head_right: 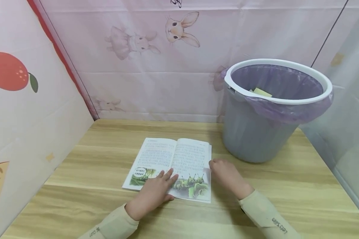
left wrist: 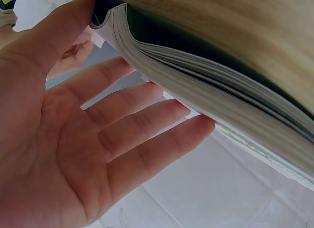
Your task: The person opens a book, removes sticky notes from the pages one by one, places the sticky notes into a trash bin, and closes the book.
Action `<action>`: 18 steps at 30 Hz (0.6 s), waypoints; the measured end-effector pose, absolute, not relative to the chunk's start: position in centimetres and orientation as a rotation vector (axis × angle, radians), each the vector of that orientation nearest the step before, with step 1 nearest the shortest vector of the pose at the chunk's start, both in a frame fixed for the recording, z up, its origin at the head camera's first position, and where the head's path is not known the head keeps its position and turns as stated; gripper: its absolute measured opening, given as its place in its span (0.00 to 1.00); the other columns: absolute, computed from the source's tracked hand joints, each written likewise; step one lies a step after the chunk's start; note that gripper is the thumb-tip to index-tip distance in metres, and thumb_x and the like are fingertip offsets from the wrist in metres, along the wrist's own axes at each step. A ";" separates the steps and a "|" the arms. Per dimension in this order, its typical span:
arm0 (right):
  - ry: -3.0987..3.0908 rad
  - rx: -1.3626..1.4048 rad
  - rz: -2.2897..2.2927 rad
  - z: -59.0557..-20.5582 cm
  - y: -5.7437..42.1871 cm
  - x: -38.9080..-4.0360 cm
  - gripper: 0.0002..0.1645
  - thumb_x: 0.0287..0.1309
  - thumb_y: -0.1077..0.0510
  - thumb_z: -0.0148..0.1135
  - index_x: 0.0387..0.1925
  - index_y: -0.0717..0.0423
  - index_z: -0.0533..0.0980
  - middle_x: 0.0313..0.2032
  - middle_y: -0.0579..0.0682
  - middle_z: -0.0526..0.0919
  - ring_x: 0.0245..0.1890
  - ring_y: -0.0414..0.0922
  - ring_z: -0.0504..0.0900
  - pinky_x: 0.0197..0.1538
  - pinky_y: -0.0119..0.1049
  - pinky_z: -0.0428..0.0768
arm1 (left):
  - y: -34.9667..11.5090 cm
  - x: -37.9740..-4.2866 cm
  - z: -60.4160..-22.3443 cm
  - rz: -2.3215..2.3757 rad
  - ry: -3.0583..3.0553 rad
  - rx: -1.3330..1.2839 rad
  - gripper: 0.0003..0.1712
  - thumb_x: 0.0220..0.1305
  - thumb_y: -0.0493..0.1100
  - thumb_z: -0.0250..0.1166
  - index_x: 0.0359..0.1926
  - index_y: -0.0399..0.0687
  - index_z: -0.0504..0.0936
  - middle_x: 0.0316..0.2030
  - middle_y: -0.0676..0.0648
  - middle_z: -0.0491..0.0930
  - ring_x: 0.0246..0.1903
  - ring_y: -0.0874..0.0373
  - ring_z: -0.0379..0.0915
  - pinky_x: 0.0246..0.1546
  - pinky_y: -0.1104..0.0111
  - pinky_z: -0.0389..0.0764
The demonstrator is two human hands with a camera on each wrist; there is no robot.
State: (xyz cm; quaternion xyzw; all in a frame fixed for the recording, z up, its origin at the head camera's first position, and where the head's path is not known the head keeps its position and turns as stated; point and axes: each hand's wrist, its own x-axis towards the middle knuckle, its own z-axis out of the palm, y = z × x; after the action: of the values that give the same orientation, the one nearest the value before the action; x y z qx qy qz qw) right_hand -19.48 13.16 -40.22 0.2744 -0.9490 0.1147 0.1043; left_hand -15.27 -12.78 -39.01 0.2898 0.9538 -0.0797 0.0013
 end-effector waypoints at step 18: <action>-2.765 0.756 0.448 -38.4 13.4 -20.3 0.14 0.49 0.70 0.65 0.19 0.53 0.72 0.19 0.42 0.70 0.20 0.39 0.67 0.23 0.34 0.70 | -12.8 -15.4 -39.1 -0.251 3.003 0.907 0.39 0.50 0.63 0.69 0.64 0.57 0.74 0.64 0.49 0.71 0.57 0.49 0.73 0.29 0.66 0.83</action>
State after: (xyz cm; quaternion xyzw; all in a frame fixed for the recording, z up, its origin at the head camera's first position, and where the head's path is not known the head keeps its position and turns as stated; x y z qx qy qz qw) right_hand -20.33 13.35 -38.35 0.2587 -0.9462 0.1532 0.1198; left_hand -15.43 -12.81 -39.05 0.2881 0.9543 -0.0797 -0.0028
